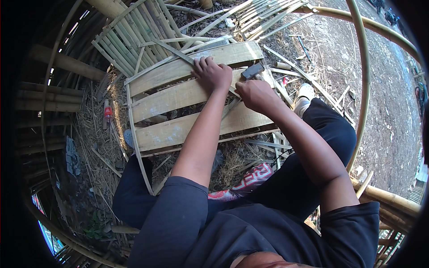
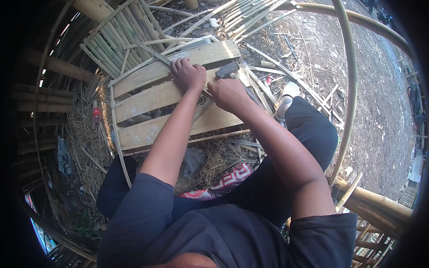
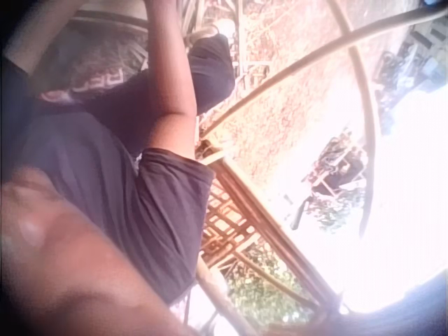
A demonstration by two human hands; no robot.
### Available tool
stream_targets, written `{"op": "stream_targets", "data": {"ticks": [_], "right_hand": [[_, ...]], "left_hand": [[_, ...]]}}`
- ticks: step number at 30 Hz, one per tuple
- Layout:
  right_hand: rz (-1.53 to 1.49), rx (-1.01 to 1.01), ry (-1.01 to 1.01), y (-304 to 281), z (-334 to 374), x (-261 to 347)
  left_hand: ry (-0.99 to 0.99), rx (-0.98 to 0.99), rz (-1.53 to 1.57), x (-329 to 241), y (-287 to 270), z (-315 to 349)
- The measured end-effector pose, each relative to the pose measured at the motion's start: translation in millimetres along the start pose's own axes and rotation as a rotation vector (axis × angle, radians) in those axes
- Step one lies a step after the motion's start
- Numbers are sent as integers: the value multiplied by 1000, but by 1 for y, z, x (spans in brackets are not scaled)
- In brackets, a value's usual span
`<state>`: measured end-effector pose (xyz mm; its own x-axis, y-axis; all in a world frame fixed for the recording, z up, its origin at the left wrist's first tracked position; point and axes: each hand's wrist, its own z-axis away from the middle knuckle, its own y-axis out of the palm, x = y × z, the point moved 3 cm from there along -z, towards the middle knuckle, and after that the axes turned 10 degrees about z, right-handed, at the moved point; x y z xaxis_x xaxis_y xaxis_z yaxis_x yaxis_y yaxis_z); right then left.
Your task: The person positions a bamboo strip across a wooden crate and secures it by driving nails into the wood using a hammer.
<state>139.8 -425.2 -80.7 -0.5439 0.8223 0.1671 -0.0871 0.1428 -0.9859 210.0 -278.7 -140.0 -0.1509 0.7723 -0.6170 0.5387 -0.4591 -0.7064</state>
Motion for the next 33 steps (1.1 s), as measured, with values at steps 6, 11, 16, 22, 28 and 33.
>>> {"op": "stream_targets", "data": {"ticks": [6,11,16,22,28,33], "right_hand": [[33,37,-36,7,-3,-3],[67,89,-45,11,-2,-9],[50,77,-55,9,-1,-11],[193,252,51,-8,7,17],[184,197,67,0,12,16],[220,154,61,2,11,19]], "left_hand": [[-4,-9,-7,2,-1,0],[-8,2,-7,1,0,0],[6,-6,-12,1,3,0],[8,-18,-18,5,1,0],[6,-11,-17,2,2,0],[13,-21,-13,3,2,0]]}}
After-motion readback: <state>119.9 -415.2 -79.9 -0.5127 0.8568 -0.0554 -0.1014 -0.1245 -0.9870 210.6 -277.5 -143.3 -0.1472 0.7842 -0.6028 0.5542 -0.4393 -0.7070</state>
